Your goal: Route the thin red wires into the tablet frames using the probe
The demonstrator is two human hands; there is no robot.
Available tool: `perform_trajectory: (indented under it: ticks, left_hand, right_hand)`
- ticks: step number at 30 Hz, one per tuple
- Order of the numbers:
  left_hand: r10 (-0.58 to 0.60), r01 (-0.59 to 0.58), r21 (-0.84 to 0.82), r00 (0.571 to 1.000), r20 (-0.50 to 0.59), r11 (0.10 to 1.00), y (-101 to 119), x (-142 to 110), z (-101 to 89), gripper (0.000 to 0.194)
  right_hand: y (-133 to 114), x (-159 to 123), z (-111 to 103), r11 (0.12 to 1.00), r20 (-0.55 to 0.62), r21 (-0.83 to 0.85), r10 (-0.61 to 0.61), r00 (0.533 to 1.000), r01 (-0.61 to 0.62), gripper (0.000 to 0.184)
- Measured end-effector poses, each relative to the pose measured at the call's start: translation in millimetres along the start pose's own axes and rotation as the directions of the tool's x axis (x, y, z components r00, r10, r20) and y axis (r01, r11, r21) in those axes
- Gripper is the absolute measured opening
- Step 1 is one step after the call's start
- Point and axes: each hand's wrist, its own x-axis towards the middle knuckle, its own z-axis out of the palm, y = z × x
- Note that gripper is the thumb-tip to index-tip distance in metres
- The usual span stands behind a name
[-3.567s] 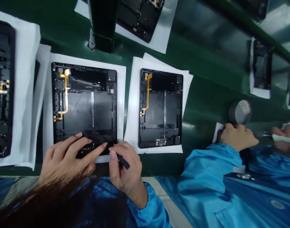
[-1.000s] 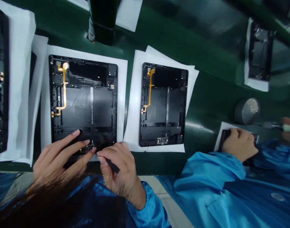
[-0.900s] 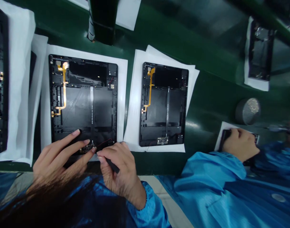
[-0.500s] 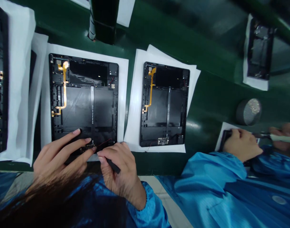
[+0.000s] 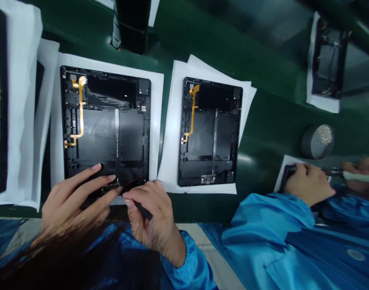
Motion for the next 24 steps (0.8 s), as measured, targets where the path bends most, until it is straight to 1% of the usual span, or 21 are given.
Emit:
perform_trajectory:
  ticks: [3,6,8,10,12,14,17,22,24]
  left_hand:
    - [-0.034,0.034,-0.007,0.999,0.023,0.999,-3,-9,7.1,0.063]
    - [-0.026,0.025,-0.049,0.999,-0.022,0.998,2,2,-1.8,0.067]
    - [-0.006,0.000,-0.078,0.997,-0.079,0.997,7,16,-14.3,0.068]
    - [0.048,-0.062,-0.076,0.984,-0.173,0.995,12,31,-26.9,0.061]
    - [0.121,-0.143,-0.059,0.953,-0.276,0.988,16,42,-36.2,0.048]
    - [0.164,-0.191,-0.052,0.928,-0.334,0.980,18,47,-40.8,0.041]
    - [0.161,-0.195,-0.064,0.923,-0.350,0.979,18,48,-42.0,0.039]
    - [0.129,-0.159,-0.075,0.942,-0.311,0.984,19,46,-44.2,0.027]
    - [0.123,-0.157,-0.083,0.941,-0.314,0.984,19,46,-45.5,0.025]
  right_hand:
    - [0,0,0,1.000,-0.006,0.007,-0.003,1.000,0.003,0.022]
    - [0,-1,1,1.000,-0.008,0.007,-0.010,1.000,0.010,0.022]
    - [0,-1,1,1.000,-0.012,0.009,-0.010,1.000,0.010,0.023]
    - [1,-1,1,1.000,-0.011,0.008,-0.006,1.000,0.006,0.022]
    - [1,-2,1,1.000,-0.011,0.005,-0.002,1.000,0.002,0.022]
    - [2,-3,2,1.000,-0.010,0.004,-0.003,1.000,0.003,0.023]
    - [1,-6,4,1.000,-0.020,0.011,0.012,1.000,-0.012,0.026]
    - [-1,-6,6,0.999,-0.043,0.031,0.043,0.998,-0.042,0.024]
    - [-1,-4,6,0.998,-0.042,0.043,0.041,0.998,-0.039,0.022]
